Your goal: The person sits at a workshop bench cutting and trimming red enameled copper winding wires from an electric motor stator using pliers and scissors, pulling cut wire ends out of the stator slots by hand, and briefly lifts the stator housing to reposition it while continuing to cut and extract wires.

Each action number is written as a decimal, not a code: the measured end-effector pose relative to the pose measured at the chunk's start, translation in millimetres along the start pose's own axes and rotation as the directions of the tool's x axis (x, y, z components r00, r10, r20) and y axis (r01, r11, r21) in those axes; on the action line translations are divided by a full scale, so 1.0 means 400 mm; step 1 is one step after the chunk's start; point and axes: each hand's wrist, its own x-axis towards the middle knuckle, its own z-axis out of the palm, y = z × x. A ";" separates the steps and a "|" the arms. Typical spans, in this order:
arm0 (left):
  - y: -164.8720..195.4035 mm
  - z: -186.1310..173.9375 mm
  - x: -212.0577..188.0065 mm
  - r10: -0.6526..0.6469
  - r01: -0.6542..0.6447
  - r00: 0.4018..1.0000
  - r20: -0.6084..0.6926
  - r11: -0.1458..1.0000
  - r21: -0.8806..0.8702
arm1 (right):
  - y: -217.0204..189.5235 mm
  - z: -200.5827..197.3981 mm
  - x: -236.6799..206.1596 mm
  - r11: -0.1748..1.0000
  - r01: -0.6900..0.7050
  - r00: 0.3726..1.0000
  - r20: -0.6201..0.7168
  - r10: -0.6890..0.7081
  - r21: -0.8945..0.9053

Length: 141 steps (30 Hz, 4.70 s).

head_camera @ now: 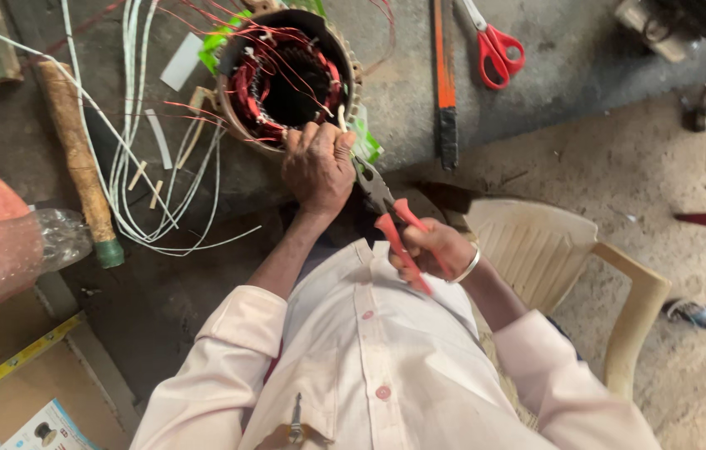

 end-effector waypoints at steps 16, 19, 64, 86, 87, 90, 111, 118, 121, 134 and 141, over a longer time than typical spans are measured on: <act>0.006 0.006 0.012 -0.040 0.041 0.999 -0.011 0.999 0.015 | -0.039 0.122 -0.038 0.052 -0.216 0.567 -0.169 -0.806 -0.975; 0.006 0.005 0.009 -0.040 0.040 0.999 -0.016 0.999 0.000 | -0.026 0.087 -0.010 0.266 -0.189 0.713 -0.319 -0.625 -0.945; 0.004 0.010 0.008 -0.082 0.082 0.997 0.016 0.997 -0.011 | -0.049 0.133 -0.063 0.060 -0.228 0.654 -0.198 -0.730 -0.972; -0.032 -0.047 0.043 -0.060 0.112 0.952 0.301 0.981 -0.160 | -0.056 0.035 -0.073 0.395 -0.005 0.849 -0.213 -0.484 -0.918; -0.034 -0.050 0.046 -0.074 0.127 0.945 0.317 0.981 -0.147 | -0.055 0.055 -0.073 0.291 -0.034 0.793 -0.203 -0.574 -0.956; -0.030 -0.051 0.048 -0.114 0.161 0.930 0.350 0.981 -0.108 | -0.059 0.104 -0.062 0.081 -0.142 0.680 -0.157 -0.716 -0.987; -0.024 -0.024 0.026 -0.050 0.061 0.982 0.181 0.997 -0.056 | -0.014 0.019 0.015 0.954 -0.051 0.984 0.180 -0.003 0.296; -0.022 -0.018 0.023 -0.086 0.100 0.983 0.161 0.992 -0.077 | -0.016 -0.017 -0.059 0.982 0.019 1.000 -0.018 -0.023 -0.189; -0.021 -0.017 0.019 -0.042 0.052 0.988 0.147 0.996 -0.069 | -0.027 0.041 -0.066 0.229 -0.035 0.784 -0.169 -0.597 -0.973; -0.024 -0.010 0.011 -0.056 0.067 0.987 0.149 0.995 -0.071 | -0.010 0.018 0.028 0.999 -0.008 1.000 -0.030 0.007 -0.038; -0.032 -0.006 0.019 -0.066 0.079 0.987 0.145 0.993 -0.088 | -0.053 -0.038 -0.039 0.999 -0.014 0.985 0.175 0.007 0.043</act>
